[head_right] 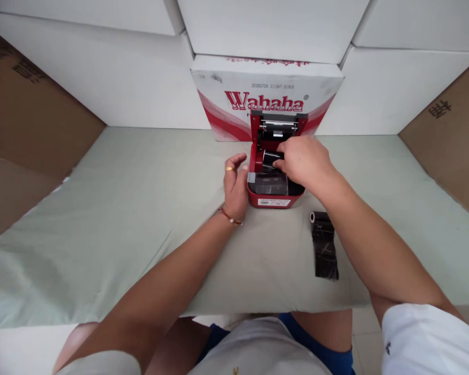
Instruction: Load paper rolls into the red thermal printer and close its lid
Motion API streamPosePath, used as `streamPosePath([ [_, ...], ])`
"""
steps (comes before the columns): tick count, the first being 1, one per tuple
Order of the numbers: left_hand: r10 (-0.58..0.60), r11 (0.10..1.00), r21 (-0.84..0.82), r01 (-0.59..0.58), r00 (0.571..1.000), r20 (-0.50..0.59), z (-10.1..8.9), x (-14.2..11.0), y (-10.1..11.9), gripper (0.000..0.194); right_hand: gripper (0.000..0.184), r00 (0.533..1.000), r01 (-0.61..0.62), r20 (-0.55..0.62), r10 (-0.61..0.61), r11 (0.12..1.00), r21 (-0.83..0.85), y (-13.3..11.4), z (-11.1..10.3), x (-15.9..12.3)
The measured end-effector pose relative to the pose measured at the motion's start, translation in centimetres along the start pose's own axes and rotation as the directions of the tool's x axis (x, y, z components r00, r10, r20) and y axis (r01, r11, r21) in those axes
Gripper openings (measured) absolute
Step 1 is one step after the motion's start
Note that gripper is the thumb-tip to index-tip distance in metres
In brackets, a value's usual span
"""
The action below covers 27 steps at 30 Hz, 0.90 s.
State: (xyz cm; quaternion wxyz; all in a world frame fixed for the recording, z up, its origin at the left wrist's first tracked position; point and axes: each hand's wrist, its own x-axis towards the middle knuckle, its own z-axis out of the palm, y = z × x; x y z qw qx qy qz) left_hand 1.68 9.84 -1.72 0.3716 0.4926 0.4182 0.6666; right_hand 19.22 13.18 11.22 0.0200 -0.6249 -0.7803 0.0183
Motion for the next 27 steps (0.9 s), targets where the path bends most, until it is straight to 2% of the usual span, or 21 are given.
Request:
streamPosePath([
  [1, 0.136, 0.988, 0.079, -0.134, 0.991, -0.013, -0.1, -0.3, 0.4, 0.039, 0.026, 1.0, 0.002, -0.008, -0.002, 1.0, -0.005, 0.1, 0.4, 0.3],
  [3, 0.394, 0.896, 0.205, -0.393, 0.918, 0.042, -0.4, -1.0, 1.2, 0.043, 0.028, 0.999, 0.018, -0.027, -0.018, 1.0, -0.016, 0.3, 0.9, 0.8],
  [5, 0.554, 0.773, 0.272, -0.574, 0.818, 0.154, -0.5, -1.7, 1.7, 0.045, 0.032, 1.0, 0.019, -0.013, -0.019, 0.999, -0.046, 0.2, 1.0, 1.3],
  [6, 0.586, 0.726, 0.291, -0.623, 0.782, 0.213, -0.5, -1.9, 1.9, 0.043, 0.033, 1.0, 0.012, 0.01, -0.011, 0.998, -0.064, 0.0, 1.0, 1.5],
  [8, 0.572, 0.691, 0.312, -0.652, 0.757, 0.315, -0.5, -2.3, 2.0, 0.036, 0.034, 0.999, 0.007, 0.053, -0.002, 0.996, -0.091, -0.3, 0.8, 1.7],
  [10, 0.51, 0.707, 0.324, -0.628, 0.771, 0.381, -0.4, -2.5, 1.9, 0.029, 0.033, 0.998, 0.014, 0.057, -0.009, 0.995, -0.099, -0.7, 0.7, 1.8],
  [12, 0.49, 0.706, 0.331, -0.626, 0.769, 0.409, -0.3, -2.6, 1.7, 0.027, 0.032, 1.0, 0.008, 0.029, -0.005, 0.994, -0.106, -1.0, 0.8, 1.8],
  [16, 0.556, 0.633, 0.352, -0.689, 0.722, 0.412, -0.3, -2.9, 1.5, 0.023, 0.032, 0.999, -0.043, -0.021, 0.041, 0.994, -0.1, -1.4, 1.1, 1.7],
  [19, 0.536, 0.65, 0.35, -0.675, 0.733, 0.418, -0.3, -3.1, 1.5, 0.02, 0.03, 1.0, 0.021, -0.011, -0.02, 0.997, 0.079, -1.4, 0.6, 0.7],
  [21, 0.507, 0.672, 0.355, -0.649, 0.754, 0.419, -0.3, -3.1, 1.4, 0.019, 0.025, 0.994, 0.092, -0.086, -0.069, 0.952, 0.293, -1.2, -0.4, -0.2],
  [22, 0.508, 0.667, 0.365, -0.649, 0.755, 0.413, -0.3, -3.1, 1.4, 0.019, 0.024, 0.982, 0.115, -0.185, -0.045, 0.916, 0.383, -0.9, -1.0, -0.6],
  [23, 0.53, 0.645, 0.38, -0.663, 0.747, 0.402, -0.2, -3.2, 1.4, 0.019, 0.026, 0.95, 0.13, -0.313, 0.018, 0.885, 0.446, -0.4, -1.6, -0.8],
  [25, 0.622, 0.563, 0.407, -0.719, 0.693, 0.365, -0.1, -3.2, 1.4, 0.021, 0.032, 0.82, 0.151, -0.547, 0.167, 0.859, 0.489, 0.8, -2.2, -0.6],
  [26, 0.668, 0.52, 0.416, -0.746, 0.659, 0.347, -0.1, -3.1, 1.4, 0.022, 0.035, 0.764, 0.156, -0.611, 0.207, 0.859, 0.487, 1.4, -2.3, -0.2],
  [27, 0.696, 0.491, 0.419, -0.764, 0.633, 0.339, -0.1, -3.1, 1.3, 0.022, 0.038, 0.741, 0.16, -0.634, 0.218, 0.861, 0.483, 2.1, -2.1, 0.5],
])
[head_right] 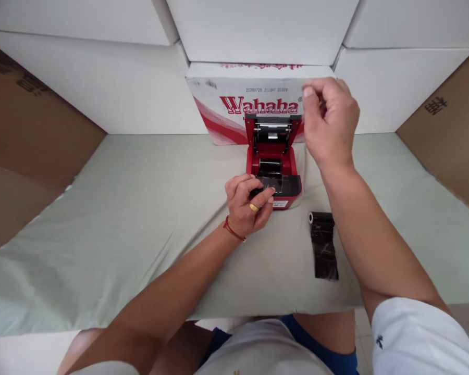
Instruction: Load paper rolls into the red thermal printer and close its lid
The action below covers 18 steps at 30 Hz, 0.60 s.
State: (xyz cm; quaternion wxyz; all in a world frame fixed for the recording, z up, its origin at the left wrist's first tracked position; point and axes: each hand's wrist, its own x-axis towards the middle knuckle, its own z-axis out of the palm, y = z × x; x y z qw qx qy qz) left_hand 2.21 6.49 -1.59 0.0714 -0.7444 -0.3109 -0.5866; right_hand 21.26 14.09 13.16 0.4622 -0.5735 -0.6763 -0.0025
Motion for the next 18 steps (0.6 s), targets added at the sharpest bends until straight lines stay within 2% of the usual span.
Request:
streamPosePath([
  [2, -0.004, 1.0, -0.025, 0.005, 1.0, 0.03, 0.0, -0.1, -0.1, 0.023, 0.045, 0.997, -0.016, 0.073, 0.014, 1.0, 0.018, 1.6, 1.1, 0.6],
  [4, -0.057, 0.992, -0.107, 0.07, 0.991, 0.125, -0.1, -0.2, -0.3, 0.023, 0.05, 0.984, -0.069, 0.169, 0.056, 0.995, 0.073, 2.6, 2.3, 0.3],
  [6, -0.072, 0.977, -0.184, 0.104, 0.983, 0.168, -0.2, -0.3, -0.4, 0.023, 0.052, 0.98, -0.105, 0.186, 0.075, 0.983, 0.152, 2.7, 2.9, -0.9],
  [9, -0.02, 0.989, -0.141, 0.035, 0.994, 0.106, -0.1, -0.2, -0.4, 0.023, 0.048, 0.988, -0.087, 0.145, 0.056, 0.972, 0.22, 2.0, 1.9, -3.8],
  [12, 0.01, 1.0, 0.002, -0.01, 0.995, 0.101, -0.2, 0.0, -0.2, 0.024, 0.043, 0.982, -0.02, 0.189, -0.03, 0.966, 0.257, 1.8, 0.0, -6.9],
  [15, 0.04, 0.999, 0.019, -0.042, 0.994, 0.103, -0.3, 0.2, -0.3, 0.029, 0.04, 0.961, 0.068, 0.239, -0.143, 0.953, 0.295, 2.8, -0.8, -9.3],
  [18, -0.038, 0.997, -0.066, 0.045, 0.994, 0.1, -0.5, 0.3, -0.8, 0.048, 0.041, 0.953, 0.113, 0.234, -0.194, 0.941, 0.319, 3.8, -0.4, -10.7],
])
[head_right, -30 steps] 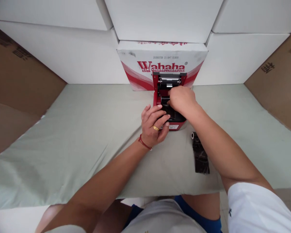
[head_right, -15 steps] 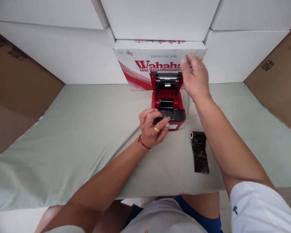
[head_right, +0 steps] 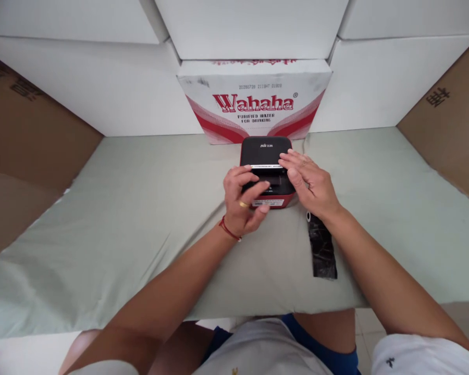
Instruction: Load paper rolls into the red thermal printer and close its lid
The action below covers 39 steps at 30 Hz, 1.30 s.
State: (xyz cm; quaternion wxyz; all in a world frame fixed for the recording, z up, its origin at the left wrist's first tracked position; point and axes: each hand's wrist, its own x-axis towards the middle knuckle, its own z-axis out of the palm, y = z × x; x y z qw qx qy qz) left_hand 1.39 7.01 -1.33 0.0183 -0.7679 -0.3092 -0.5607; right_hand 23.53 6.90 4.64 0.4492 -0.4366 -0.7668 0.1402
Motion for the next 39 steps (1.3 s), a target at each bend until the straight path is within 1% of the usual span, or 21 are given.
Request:
streamPosePath([
  [2, -0.128, 0.989, -0.082, 0.125, 0.991, -0.028, -0.2, 0.1, -0.5, 0.06, 0.042, 0.999, 0.005, -0.042, -0.005, 1.0, 0.017, 0.2, 0.5, -0.3],
  [3, -0.19, 0.975, -0.126, 0.183, 0.981, -0.045, -0.2, 0.2, -0.8, 0.062, 0.042, 0.998, 0.005, -0.063, -0.003, 1.0, 0.024, 0.2, 0.8, -0.4],
  [5, -0.286, 0.94, -0.21, 0.268, 0.956, -0.058, -0.3, 0.4, -1.2, 0.06, 0.042, 0.997, 0.011, -0.081, -0.007, 0.999, 0.044, 0.1, 1.1, -0.4],
  [7, -0.34, 0.906, -0.282, 0.317, 0.94, -0.038, -0.3, 0.6, -1.6, 0.057, 0.041, 0.997, 0.017, -0.076, -0.012, 0.998, 0.057, 0.0, 1.2, -0.4],
  [9, -0.372, 0.877, -0.333, 0.346, 0.928, -0.017, -0.4, 0.7, -1.8, 0.054, 0.041, 0.997, 0.016, -0.072, -0.012, 0.998, 0.058, 0.1, 1.1, -0.5],
  [12, -0.414, 0.847, -0.367, 0.385, 0.91, 0.0, -0.7, 0.9, -1.9, 0.051, 0.04, 0.998, 0.025, -0.06, -0.022, 0.999, 0.046, 0.3, 0.9, -0.6],
  [17, -0.479, 0.785, -0.452, 0.424, 0.878, -0.009, -0.8, 1.5, -2.0, 0.041, 0.039, 0.999, 0.027, -0.044, -0.027, 1.0, 0.001, 0.5, 0.9, -0.6],
  [19, -0.507, 0.739, -0.515, 0.434, 0.862, -0.003, -0.6, 1.7, -2.1, 0.035, 0.039, 0.997, 0.034, -0.063, -0.034, 0.999, -0.008, 0.3, 1.0, -0.6],
  [21, -0.526, 0.683, -0.596, 0.422, 0.851, 0.0, -0.3, 1.7, -2.2, 0.033, 0.039, 0.995, 0.048, -0.089, -0.049, 0.999, -0.012, -0.3, 1.2, -0.6],
  [23, -0.552, 0.615, -0.676, 0.406, 0.834, -0.002, 0.2, 1.5, -2.5, 0.035, 0.038, 0.991, 0.084, -0.101, -0.085, 0.996, -0.019, -1.1, 1.4, -0.9],
  [25, -0.606, 0.541, -0.729, 0.419, 0.796, 0.008, 0.6, 1.2, -3.1, 0.044, 0.037, 0.983, 0.148, -0.1, -0.153, 0.987, -0.056, -1.8, 1.4, -1.3],
  [26, -0.637, 0.495, -0.749, 0.441, 0.77, 0.032, 0.8, 1.0, -3.4, 0.051, 0.037, 0.976, 0.185, -0.101, -0.194, 0.979, -0.087, -2.1, 1.4, -1.6],
  [27, -0.667, 0.431, -0.769, 0.471, 0.741, 0.08, 1.0, 0.8, -3.8, 0.06, 0.036, 0.966, 0.221, -0.107, -0.234, 0.968, -0.119, -2.3, 1.5, -1.8],
  [29, -0.671, 0.258, -0.812, 0.524, 0.702, 0.24, 1.1, 0.7, -4.4, 0.074, 0.034, 0.947, 0.269, -0.13, -0.293, 0.947, -0.174, -2.4, 1.6, -2.3],
  [31, -0.617, 0.099, -0.826, 0.555, 0.685, 0.387, 1.1, 0.8, -4.7, 0.082, 0.032, 0.938, 0.288, -0.138, -0.317, 0.938, -0.194, -2.4, 1.7, -2.5],
  [33, -0.582, 0.002, -0.825, 0.566, 0.671, 0.459, 0.9, 1.0, -4.7, 0.086, 0.03, 0.939, 0.292, -0.13, -0.319, 0.937, -0.192, -2.3, 1.8, -2.6],
  [35, -0.588, -0.045, -0.822, 0.567, 0.651, 0.481, 0.7, 1.1, -4.5, 0.089, 0.029, 0.94, 0.292, -0.127, -0.318, 0.938, -0.186, -2.2, 1.9, -2.6],
  [36, -0.594, -0.053, -0.819, 0.571, 0.642, 0.485, 0.6, 1.1, -4.5, 0.09, 0.027, 0.94, 0.292, -0.128, -0.317, 0.939, -0.184, -2.2, 1.9, -2.6],
  [37, -0.598, -0.047, -0.816, 0.576, 0.638, 0.485, 0.6, 1.1, -4.5, 0.092, 0.026, 0.94, 0.291, -0.13, -0.316, 0.939, -0.184, -2.2, 1.9, -2.5],
  [39, -0.598, -0.001, -0.807, 0.59, 0.646, 0.474, 0.6, 0.9, -4.6, 0.096, 0.025, 0.939, 0.292, -0.131, -0.318, 0.938, -0.185, -2.2, 1.9, -2.5],
])
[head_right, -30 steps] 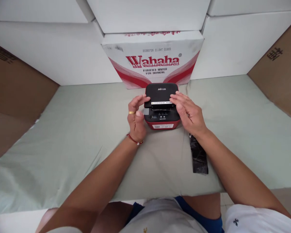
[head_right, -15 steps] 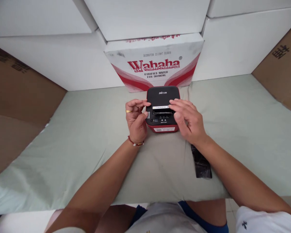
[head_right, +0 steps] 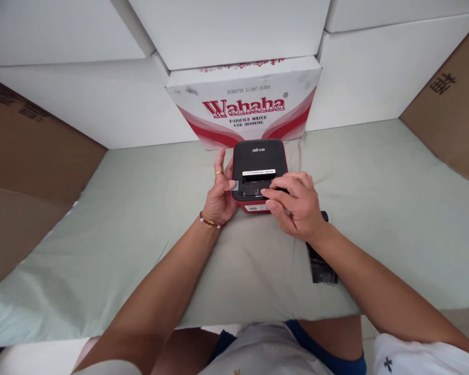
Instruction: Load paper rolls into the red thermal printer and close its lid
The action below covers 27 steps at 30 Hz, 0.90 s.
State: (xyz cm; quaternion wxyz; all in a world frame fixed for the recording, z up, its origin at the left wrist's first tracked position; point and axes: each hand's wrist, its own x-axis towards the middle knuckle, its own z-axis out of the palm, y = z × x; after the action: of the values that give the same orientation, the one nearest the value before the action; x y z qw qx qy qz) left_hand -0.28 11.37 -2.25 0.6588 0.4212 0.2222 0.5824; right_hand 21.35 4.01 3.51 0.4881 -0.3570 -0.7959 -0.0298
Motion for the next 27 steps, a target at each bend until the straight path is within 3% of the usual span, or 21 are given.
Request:
streamPosePath([
  [6, 0.022, 0.985, 0.171, -0.026, 1.0, 0.022, -1.5, 0.3, -0.6, 0.11, 0.025, 0.997, -0.042, 0.055, 0.045, 0.998, -0.045, 0.2, -0.4, 0.1],
  [10, 0.028, 0.986, 0.163, -0.031, 0.999, 0.024, -1.3, 0.3, -1.0, 0.1, 0.043, 0.97, -0.184, 0.163, 0.181, 0.983, 0.006, -0.2, -1.5, 2.3],
  [12, 0.051, 0.987, 0.15, -0.052, 0.999, 0.012, -0.8, 0.3, -1.2, 0.089, 0.049, 0.916, -0.334, 0.254, 0.311, 0.941, 0.053, 0.0, -2.1, 4.4],
  [15, 0.084, 0.987, 0.14, -0.079, 0.996, -0.028, -0.3, 0.3, -1.2, 0.075, 0.039, 0.759, -0.498, 0.439, 0.481, 0.863, -0.085, 1.3, -2.1, 8.3],
  [18, 0.084, 0.989, 0.122, -0.08, 0.996, -0.029, 0.0, 0.5, -1.0, 0.071, 0.025, 0.615, -0.356, 0.609, 0.501, 0.865, -0.354, 3.2, -0.6, 11.3],
  [20, 0.076, 0.992, 0.102, -0.073, 0.997, -0.027, 0.0, 0.5, -0.9, 0.072, 0.029, 0.561, -0.207, 0.657, 0.504, 0.854, -0.478, 4.3, 0.9, 12.4],
  [24, 0.073, 0.994, 0.088, -0.07, 0.997, -0.024, 0.1, 0.6, -0.9, 0.073, 0.031, 0.52, -0.061, 0.652, 0.552, 0.785, -0.616, 5.1, 3.3, 12.7],
  [27, 0.075, 0.993, 0.097, -0.072, 0.997, -0.027, 0.0, 0.7, -1.0, 0.073, 0.028, 0.533, -0.042, 0.618, 0.578, 0.748, -0.663, 5.1, 4.3, 12.4],
])
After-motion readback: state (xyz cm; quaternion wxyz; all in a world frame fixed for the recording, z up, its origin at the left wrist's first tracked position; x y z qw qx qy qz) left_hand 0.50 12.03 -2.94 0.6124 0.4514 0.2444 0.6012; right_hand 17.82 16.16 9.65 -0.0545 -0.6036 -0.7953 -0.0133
